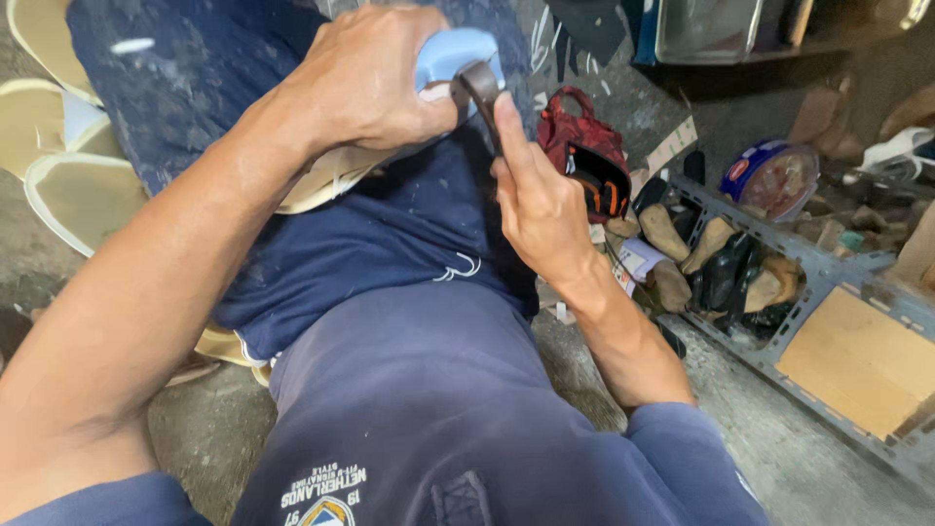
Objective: The person pulls blue leather over a wooden shoe last using pliers and secures it with a hammer, then applies adhesive to a flat component.
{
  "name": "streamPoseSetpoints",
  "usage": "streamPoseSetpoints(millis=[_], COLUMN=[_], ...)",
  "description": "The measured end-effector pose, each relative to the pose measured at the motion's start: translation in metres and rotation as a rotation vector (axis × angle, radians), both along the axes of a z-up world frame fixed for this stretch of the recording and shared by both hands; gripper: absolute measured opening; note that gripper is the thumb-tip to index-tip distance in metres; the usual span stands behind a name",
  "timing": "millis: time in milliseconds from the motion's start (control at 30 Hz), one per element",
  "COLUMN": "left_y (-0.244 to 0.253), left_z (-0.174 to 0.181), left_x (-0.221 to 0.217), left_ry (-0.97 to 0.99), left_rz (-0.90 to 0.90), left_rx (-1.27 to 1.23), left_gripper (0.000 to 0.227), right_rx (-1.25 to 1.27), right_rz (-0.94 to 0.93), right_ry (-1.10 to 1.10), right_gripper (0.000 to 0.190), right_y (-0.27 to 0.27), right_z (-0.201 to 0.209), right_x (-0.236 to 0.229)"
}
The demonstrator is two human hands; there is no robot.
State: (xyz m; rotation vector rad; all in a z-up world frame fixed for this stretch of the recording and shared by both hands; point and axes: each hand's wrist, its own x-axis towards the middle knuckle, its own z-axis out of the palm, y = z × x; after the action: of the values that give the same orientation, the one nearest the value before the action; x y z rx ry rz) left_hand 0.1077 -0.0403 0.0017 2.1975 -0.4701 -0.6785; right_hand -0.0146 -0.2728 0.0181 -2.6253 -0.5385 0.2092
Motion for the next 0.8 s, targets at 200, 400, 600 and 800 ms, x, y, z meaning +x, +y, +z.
streamPoseSetpoints(millis=[200,400,600,800], left_y=[0.005,0.015,0.019,0.017], left_z=[-0.009,-0.015,-0.009,-0.005], left_x=[-0.004,-0.037,-0.057,-0.072], left_ry=[0.042,-0.413,-0.363,-0.369], left_rz=[0.036,0.208,0.115,0.107], left_rx=[-0.002,-0.111,-0.177,-0.167], left_gripper=[0.042,0.040,0.049,0.060], right_rx=[-0.036,0.161,-0.125,-0.307], right_rz=[0.039,-0.340,-0.065,0.294], right_ry=[-0.105,0.364,0.615,0.347], right_gripper=[0.067,0.041,0.031,0.046], right_y=[0.000,0.004,-0.003,-0.003], right_z=[-0.005,0.032,0.053,0.072], right_x=[0.004,0.014,0.023,0.045])
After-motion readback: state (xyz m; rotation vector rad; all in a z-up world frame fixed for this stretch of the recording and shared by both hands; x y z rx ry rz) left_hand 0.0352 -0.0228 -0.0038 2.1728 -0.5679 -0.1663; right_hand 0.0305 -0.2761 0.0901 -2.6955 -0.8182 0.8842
